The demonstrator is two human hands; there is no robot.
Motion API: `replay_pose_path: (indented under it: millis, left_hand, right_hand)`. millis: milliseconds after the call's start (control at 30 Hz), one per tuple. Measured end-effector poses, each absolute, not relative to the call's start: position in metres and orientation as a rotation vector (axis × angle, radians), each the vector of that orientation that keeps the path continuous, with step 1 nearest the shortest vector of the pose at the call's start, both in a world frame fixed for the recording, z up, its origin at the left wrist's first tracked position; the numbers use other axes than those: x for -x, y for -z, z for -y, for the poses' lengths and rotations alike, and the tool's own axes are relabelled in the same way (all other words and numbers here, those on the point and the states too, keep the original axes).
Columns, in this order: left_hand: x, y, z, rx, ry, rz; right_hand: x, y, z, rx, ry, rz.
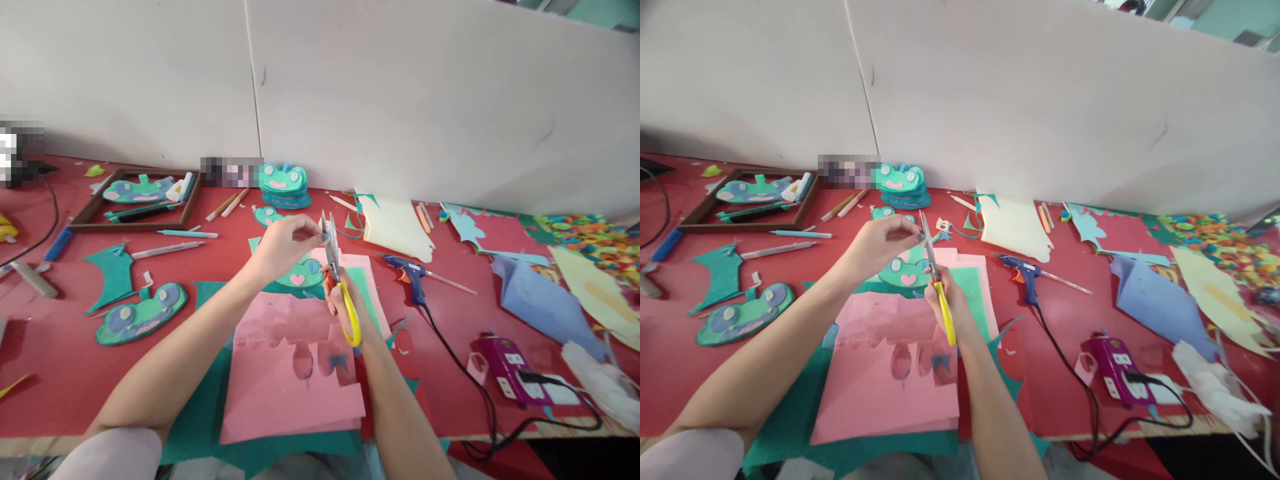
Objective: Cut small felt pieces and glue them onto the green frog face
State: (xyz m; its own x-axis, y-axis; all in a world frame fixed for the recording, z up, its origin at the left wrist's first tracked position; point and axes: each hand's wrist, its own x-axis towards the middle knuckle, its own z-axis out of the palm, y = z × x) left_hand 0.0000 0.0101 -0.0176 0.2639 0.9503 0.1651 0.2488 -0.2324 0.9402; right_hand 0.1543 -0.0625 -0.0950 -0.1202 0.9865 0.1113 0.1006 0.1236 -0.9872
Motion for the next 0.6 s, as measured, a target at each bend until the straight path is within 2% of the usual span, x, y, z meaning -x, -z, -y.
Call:
replay_pose_path:
  millis: [600]
  left_hand:
    - [-0.0018,0.0153,-0.0084,-1.668,-1.021,-1.129]
  right_hand:
    - [-0.1635,0.1030,0.0584,1.139,-1.164,1.523]
